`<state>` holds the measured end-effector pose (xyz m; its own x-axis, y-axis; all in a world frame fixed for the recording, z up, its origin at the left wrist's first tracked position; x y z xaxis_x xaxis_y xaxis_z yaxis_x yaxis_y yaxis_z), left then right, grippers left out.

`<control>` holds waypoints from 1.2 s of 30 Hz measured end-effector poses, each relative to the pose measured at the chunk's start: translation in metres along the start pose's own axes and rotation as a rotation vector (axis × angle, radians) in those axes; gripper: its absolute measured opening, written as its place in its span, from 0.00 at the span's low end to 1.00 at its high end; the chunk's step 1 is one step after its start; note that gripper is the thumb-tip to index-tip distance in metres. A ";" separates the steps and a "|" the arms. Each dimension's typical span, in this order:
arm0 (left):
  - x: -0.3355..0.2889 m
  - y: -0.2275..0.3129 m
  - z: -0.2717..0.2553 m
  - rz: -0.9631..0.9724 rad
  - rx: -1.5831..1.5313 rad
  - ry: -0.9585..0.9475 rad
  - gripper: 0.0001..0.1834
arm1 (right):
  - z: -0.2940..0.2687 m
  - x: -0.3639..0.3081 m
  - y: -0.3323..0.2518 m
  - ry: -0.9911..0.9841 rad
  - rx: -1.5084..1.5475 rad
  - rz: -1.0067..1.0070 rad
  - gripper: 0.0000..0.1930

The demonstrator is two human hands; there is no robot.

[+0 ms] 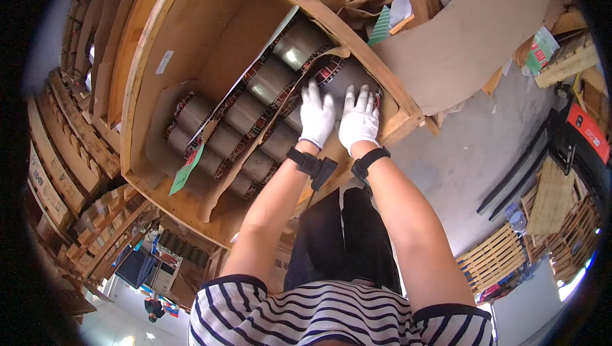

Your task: Packing finished metal motor components into wooden crates with cardboard separators.

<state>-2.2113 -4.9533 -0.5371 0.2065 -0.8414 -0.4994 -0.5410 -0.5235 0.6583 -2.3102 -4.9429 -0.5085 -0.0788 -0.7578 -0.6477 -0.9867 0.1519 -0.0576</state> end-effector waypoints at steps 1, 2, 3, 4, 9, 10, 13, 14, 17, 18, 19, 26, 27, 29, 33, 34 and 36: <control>-0.001 -0.004 0.003 0.051 0.102 0.064 0.37 | -0.001 0.001 -0.006 -0.013 -0.037 -0.041 0.33; -0.001 0.004 0.007 0.046 0.136 0.074 0.38 | -0.001 -0.002 -0.003 -0.005 -0.047 -0.079 0.31; 0.003 0.012 0.008 0.043 0.170 0.086 0.39 | -0.004 0.003 0.002 -0.004 -0.045 -0.097 0.31; 0.003 0.018 0.009 0.002 0.187 -0.012 0.40 | -0.012 0.005 0.010 -0.071 -0.065 -0.101 0.32; 0.008 0.011 -0.015 -0.066 0.188 -0.234 0.38 | -0.057 -0.016 0.031 -0.142 -0.103 -0.183 0.39; 0.003 0.012 -0.014 -0.080 0.149 -0.191 0.37 | -0.063 -0.025 0.037 -0.071 -0.089 -0.248 0.38; -0.015 0.016 -0.003 -0.159 0.077 -0.098 0.37 | -0.078 -0.047 0.059 -0.013 -0.074 -0.315 0.38; -0.021 0.016 0.001 -0.228 0.051 -0.061 0.36 | -0.079 -0.052 0.067 0.037 -0.066 -0.340 0.35; -0.042 0.011 -0.001 -0.241 -0.049 -0.053 0.36 | -0.084 -0.064 0.086 0.111 -0.127 -0.466 0.33; -0.055 0.008 -0.003 -0.222 -0.087 -0.047 0.35 | -0.077 -0.072 0.096 0.172 -0.150 -0.513 0.31; -0.069 0.003 -0.008 -0.205 -0.123 -0.027 0.34 | -0.073 -0.076 0.104 0.139 -0.171 -0.518 0.31; -0.289 -0.012 -0.034 -0.326 -0.188 0.269 0.25 | -0.069 -0.133 0.179 -0.306 -0.220 -0.723 0.26; -0.327 -0.010 -0.036 -0.354 -0.293 0.266 0.25 | -0.062 -0.133 0.205 -0.315 -0.210 -0.801 0.24; -0.421 -0.044 -0.006 -0.444 -0.281 0.362 0.21 | -0.078 -0.187 0.190 -0.531 -0.393 -0.849 0.18; -0.570 -0.039 0.042 -0.745 -0.485 0.390 0.22 | -0.078 -0.198 0.232 -0.701 -0.665 -1.315 0.14; -0.613 -0.042 0.073 -0.784 -0.500 0.519 0.20 | -0.076 -0.227 0.218 -0.704 -0.841 -1.023 0.18; -0.685 -0.029 0.119 -0.919 -0.597 0.694 0.19 | -0.079 -0.273 0.195 -0.862 -0.924 -1.126 0.20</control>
<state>-2.4335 -4.3455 -0.2812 0.7796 0.0567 -0.6237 0.4318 -0.7700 0.4697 -2.4919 -4.7566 -0.2830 0.4568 0.3650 -0.8112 -0.2665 -0.8139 -0.5163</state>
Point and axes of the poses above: each hand's wrist, its own x-axis towards the middle knuckle, its own z-axis out of the palm, y = z × x, the point moved 1 cm from there along x, towards the middle knuckle, and after that the axes turned 1 degree about x, right-handed, at the moved point
